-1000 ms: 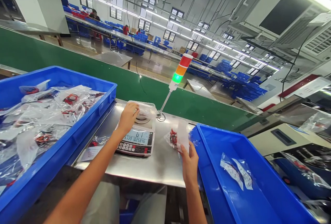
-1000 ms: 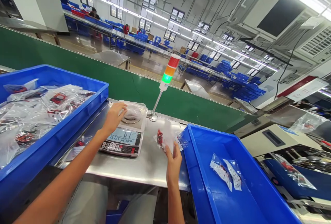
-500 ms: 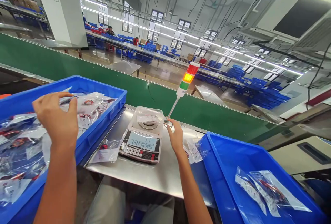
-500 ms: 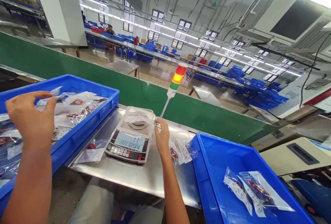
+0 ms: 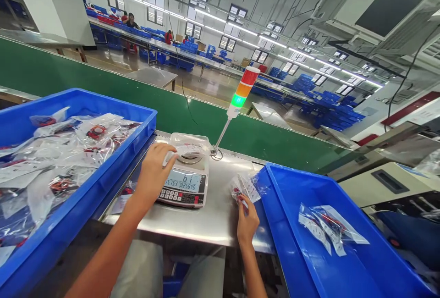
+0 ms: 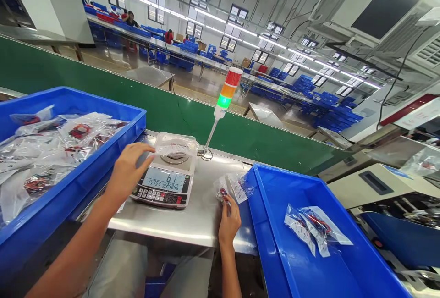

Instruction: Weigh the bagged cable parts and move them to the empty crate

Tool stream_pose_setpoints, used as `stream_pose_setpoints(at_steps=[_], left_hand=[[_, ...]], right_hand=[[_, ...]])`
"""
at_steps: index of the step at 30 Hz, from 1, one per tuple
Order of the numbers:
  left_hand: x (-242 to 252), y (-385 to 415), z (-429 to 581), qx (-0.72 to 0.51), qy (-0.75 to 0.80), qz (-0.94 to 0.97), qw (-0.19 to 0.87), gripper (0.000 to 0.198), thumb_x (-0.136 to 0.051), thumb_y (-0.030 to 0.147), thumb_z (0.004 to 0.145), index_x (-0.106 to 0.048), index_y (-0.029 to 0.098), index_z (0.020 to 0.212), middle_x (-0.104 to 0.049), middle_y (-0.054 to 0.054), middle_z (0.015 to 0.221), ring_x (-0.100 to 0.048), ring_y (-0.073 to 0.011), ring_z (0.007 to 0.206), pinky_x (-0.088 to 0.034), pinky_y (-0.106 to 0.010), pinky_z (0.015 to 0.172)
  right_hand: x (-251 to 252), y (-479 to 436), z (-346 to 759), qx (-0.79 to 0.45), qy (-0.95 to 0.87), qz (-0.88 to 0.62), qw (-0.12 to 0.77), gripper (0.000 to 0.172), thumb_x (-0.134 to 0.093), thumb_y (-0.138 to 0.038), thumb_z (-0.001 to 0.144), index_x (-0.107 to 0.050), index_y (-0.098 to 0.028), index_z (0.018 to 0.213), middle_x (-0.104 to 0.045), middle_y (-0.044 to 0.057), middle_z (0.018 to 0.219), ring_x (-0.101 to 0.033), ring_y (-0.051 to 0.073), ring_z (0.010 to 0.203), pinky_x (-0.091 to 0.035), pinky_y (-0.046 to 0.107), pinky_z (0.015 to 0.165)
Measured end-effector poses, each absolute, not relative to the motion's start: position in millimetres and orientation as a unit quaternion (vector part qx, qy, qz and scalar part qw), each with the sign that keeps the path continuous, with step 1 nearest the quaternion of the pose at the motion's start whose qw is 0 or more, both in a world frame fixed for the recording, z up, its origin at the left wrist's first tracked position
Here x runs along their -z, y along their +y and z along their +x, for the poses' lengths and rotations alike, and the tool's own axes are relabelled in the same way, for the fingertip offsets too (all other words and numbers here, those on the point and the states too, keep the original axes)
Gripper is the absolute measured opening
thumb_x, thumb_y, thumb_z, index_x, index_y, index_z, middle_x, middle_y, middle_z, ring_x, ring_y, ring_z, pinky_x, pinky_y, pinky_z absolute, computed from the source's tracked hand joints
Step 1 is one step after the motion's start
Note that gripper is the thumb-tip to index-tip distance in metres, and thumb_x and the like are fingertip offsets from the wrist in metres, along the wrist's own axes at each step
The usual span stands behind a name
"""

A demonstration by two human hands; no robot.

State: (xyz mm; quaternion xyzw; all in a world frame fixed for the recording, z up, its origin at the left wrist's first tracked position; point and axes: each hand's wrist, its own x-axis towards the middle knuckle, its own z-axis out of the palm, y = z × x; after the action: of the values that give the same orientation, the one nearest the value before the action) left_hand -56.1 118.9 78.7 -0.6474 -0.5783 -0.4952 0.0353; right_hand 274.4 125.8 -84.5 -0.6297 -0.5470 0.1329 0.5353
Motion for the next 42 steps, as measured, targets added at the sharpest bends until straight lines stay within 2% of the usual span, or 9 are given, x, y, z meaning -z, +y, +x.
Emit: stream_pose_setpoints(at_steps=[5, 10, 14, 21, 26, 30, 33, 39, 42], left_hand=[[-58, 144, -47, 0.433, -0.574, -0.695, 0.006, 0.013, -0.050, 0.017, 0.095, -0.061, 0.019, 0.101, -0.067, -0.009, 0.107, -0.056, -0.0285, 0.110, -0.051, -0.045, 0.096], [-39, 164, -50, 0.376, -0.599, -0.707, 0.029, 0.027, -0.053, 0.008, 0.086, -0.061, 0.016, 0.110, -0.064, -0.013, 0.121, -0.045, -0.0346, 0.130, -0.042, -0.054, 0.110], [-31, 179, -51, 0.429, -0.581, -0.692, 0.020, 0.015, -0.051, 0.010, 0.086, -0.061, 0.020, 0.093, -0.068, -0.010, 0.110, -0.051, -0.0317, 0.123, -0.043, -0.053, 0.110], [-86, 191, -66, 0.536, -0.640, -0.550, -0.011, 0.009, -0.055, 0.023, 0.088, -0.063, 0.019, 0.087, -0.071, -0.008, 0.095, -0.065, -0.0261, 0.092, -0.051, -0.042, 0.091], [-127, 140, -120, 0.553, -0.705, -0.429, 0.119, 0.016, -0.054, 0.030, 0.085, -0.065, 0.018, 0.087, -0.071, -0.011, 0.094, -0.066, -0.0319, 0.093, -0.051, -0.050, 0.093], [-137, 85, -159, 0.510, -0.736, -0.383, 0.226, 0.023, -0.052, 0.033, 0.085, -0.066, 0.016, 0.092, -0.070, -0.018, 0.106, -0.058, -0.0420, 0.117, -0.043, -0.063, 0.104], [-136, 60, -163, 0.490, -0.744, -0.389, 0.235, 0.028, -0.048, 0.034, 0.092, -0.065, 0.019, 0.107, -0.067, -0.014, 0.120, -0.051, -0.0395, 0.130, -0.038, -0.063, 0.111], [-115, 74, -133, 0.521, -0.691, -0.463, 0.193, 0.026, -0.049, 0.037, 0.088, -0.066, 0.019, 0.097, -0.070, -0.012, 0.106, -0.061, -0.0367, 0.113, -0.045, -0.058, 0.102], [-98, 95, -113, 0.525, -0.661, -0.514, 0.155, 0.023, -0.050, 0.034, 0.087, -0.066, 0.019, 0.095, -0.071, -0.012, 0.101, -0.062, -0.0352, 0.106, -0.048, -0.056, 0.098]], right_hand=[[62, 115, 268, -0.222, -0.419, -0.644, 0.601, 0.050, -0.065, -0.061, 0.083, -0.075, -0.016, 0.104, -0.076, 0.013, 0.109, -0.067, 0.032, 0.107, -0.051, 0.043, 0.093], [49, 108, 273, -0.272, -0.365, -0.607, 0.652, 0.051, -0.076, -0.060, 0.074, -0.075, -0.015, 0.098, -0.077, 0.012, 0.101, -0.070, 0.032, 0.101, -0.054, 0.043, 0.092], [36, 105, 271, -0.279, -0.363, -0.595, 0.660, 0.048, -0.077, -0.058, 0.075, -0.075, -0.016, 0.097, -0.077, 0.010, 0.100, -0.071, 0.031, 0.099, -0.055, 0.042, 0.089], [-35, 162, 206, -0.226, -0.526, -0.510, 0.642, 0.037, -0.065, -0.051, 0.086, -0.075, -0.017, 0.094, -0.077, 0.008, 0.096, -0.070, 0.026, 0.092, -0.054, 0.037, 0.084], [-66, 216, 146, -0.194, -0.705, -0.402, 0.551, 0.034, -0.048, -0.044, 0.097, -0.075, -0.022, 0.099, -0.076, 0.007, 0.107, -0.068, 0.024, 0.102, -0.051, 0.040, 0.094], [-47, 234, 146, -0.173, -0.767, -0.361, 0.501, 0.030, -0.048, -0.037, 0.097, -0.073, -0.024, 0.106, -0.073, 0.008, 0.118, -0.061, 0.025, 0.117, -0.044, 0.044, 0.106], [-13, 238, 182, -0.121, -0.728, -0.439, 0.513, 0.036, -0.042, -0.038, 0.097, -0.072, -0.021, 0.108, -0.072, 0.011, 0.114, -0.058, 0.027, 0.117, -0.041, 0.048, 0.107], [79, 210, 286, -0.015, -0.611, -0.668, 0.425, 0.059, -0.040, -0.063, 0.091, -0.074, -0.018, 0.108, -0.066, 0.021, 0.128, -0.043, 0.044, 0.131, -0.019, 0.075, 0.108], [109, 183, 313, 0.003, -0.614, -0.667, 0.423, 0.060, -0.038, -0.065, 0.091, -0.073, -0.021, 0.112, -0.062, 0.016, 0.137, -0.044, 0.041, 0.131, -0.021, 0.070, 0.110]])
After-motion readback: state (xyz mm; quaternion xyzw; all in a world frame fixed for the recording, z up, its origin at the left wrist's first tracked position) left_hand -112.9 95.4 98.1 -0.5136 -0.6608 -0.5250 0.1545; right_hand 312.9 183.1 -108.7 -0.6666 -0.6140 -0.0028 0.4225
